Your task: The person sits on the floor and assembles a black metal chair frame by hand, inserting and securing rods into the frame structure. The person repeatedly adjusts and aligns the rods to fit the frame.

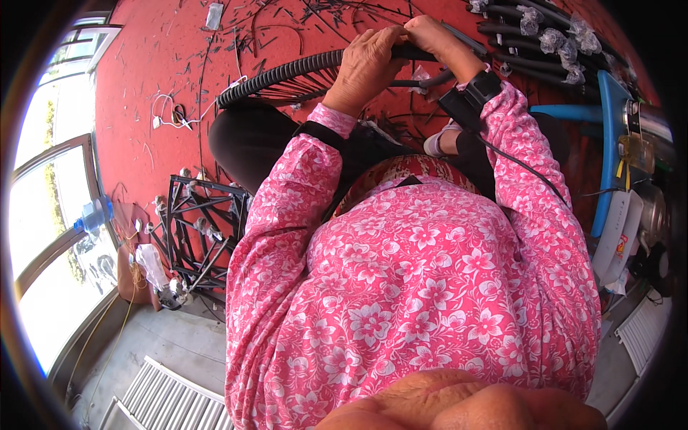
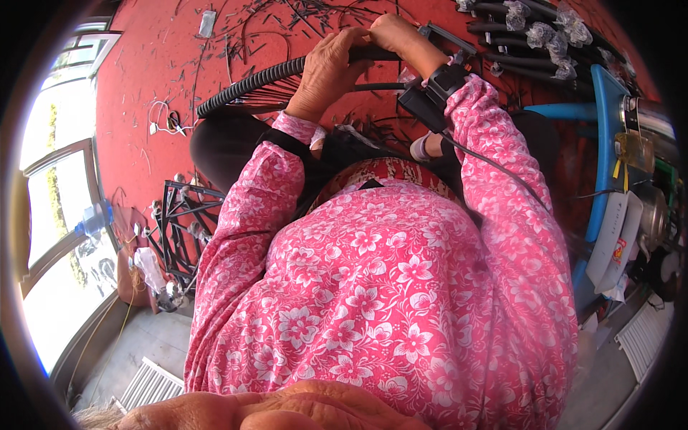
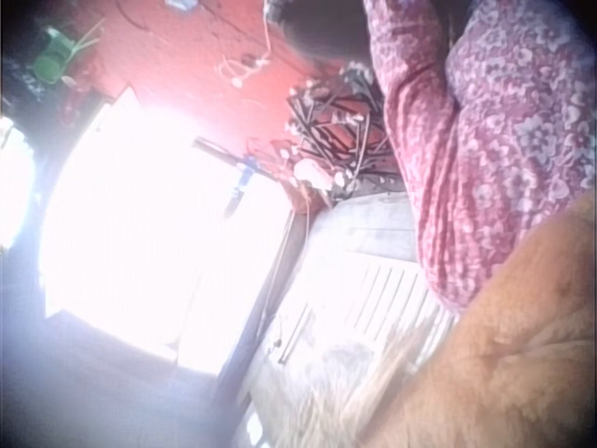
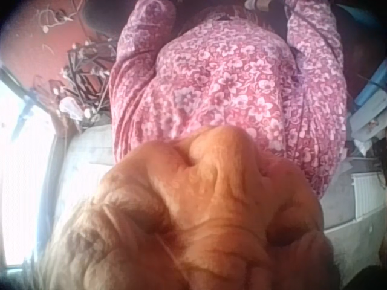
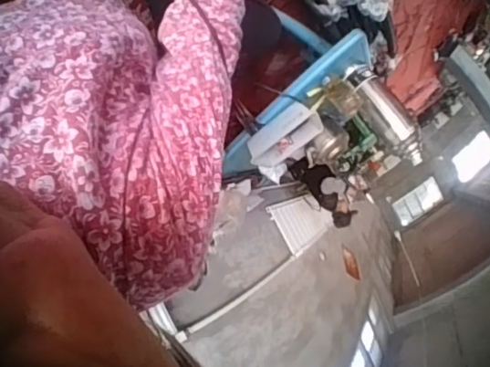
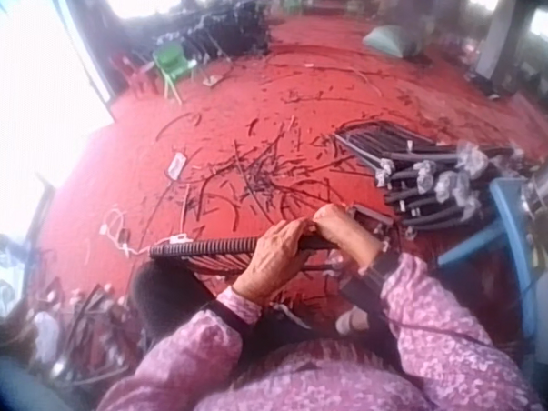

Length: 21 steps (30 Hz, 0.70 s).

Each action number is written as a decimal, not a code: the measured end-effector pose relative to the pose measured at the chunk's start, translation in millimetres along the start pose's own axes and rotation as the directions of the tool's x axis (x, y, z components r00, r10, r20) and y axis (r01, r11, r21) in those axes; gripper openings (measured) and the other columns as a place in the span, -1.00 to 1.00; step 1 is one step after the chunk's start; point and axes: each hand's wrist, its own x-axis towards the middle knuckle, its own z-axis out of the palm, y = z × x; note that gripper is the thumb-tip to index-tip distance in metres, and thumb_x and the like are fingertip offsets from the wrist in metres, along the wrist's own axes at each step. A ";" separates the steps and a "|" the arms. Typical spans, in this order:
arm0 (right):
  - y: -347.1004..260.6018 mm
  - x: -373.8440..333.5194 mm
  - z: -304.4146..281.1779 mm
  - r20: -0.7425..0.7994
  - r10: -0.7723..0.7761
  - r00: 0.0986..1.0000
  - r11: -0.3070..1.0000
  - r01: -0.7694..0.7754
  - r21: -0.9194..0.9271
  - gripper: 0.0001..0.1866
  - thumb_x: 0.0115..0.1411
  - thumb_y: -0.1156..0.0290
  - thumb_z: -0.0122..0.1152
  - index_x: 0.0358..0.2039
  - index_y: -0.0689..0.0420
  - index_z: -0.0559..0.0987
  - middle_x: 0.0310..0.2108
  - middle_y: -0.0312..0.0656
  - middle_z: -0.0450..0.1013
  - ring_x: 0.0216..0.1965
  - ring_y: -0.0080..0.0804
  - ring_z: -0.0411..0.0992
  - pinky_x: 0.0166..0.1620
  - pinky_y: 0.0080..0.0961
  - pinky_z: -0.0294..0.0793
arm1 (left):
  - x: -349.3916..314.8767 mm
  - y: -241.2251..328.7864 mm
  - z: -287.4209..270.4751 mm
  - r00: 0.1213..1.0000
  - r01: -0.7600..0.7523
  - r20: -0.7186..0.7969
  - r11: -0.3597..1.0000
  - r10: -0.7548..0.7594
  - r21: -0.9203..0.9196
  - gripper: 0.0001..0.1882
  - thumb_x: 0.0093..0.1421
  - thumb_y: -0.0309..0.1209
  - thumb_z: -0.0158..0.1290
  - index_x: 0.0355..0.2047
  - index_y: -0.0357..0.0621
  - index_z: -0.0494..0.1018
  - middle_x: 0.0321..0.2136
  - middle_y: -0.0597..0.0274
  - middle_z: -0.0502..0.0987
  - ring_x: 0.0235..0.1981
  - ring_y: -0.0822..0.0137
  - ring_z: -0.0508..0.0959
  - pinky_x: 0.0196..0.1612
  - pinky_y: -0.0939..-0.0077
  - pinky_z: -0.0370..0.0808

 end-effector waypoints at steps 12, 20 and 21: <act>6.8 7.0 4.2 -0.023 0.076 0.997 0.996 -0.077 -0.039 -0.51 0.04 0.06 0.27 -0.38 0.34 0.67 -0.38 0.24 0.56 -0.31 0.01 0.59 -0.27 -0.19 0.48 | -1.5 -2.0 2.1 1.000 -0.004 -0.007 0.998 0.004 0.064 -0.42 -0.09 -0.39 0.39 -0.04 -0.02 0.42 -0.21 0.29 0.63 -0.16 0.13 0.62 -0.11 0.29 0.55; -2.3 3.4 -3.6 0.039 -0.061 0.997 0.929 0.072 -0.362 -0.53 0.07 0.03 0.23 -0.36 0.25 0.68 -0.33 0.19 0.58 -0.21 0.10 0.57 -0.17 -0.12 0.53 | -0.4 -2.4 3.4 0.999 0.039 -0.024 0.999 -0.038 0.034 -0.44 -0.09 -0.37 0.40 -0.07 -0.02 0.41 -0.23 0.28 0.64 -0.17 0.14 0.64 -0.13 0.31 0.56; -1.7 4.4 -1.5 0.006 -0.041 0.999 0.924 0.041 -0.379 -0.55 0.09 0.04 0.21 -0.37 0.25 0.68 -0.33 0.17 0.58 -0.21 0.11 0.57 -0.16 -0.11 0.54 | -0.2 -2.7 3.5 0.999 0.039 -0.026 0.999 -0.038 0.031 -0.44 -0.09 -0.37 0.40 -0.07 -0.02 0.41 -0.23 0.28 0.64 -0.17 0.14 0.64 -0.14 0.31 0.56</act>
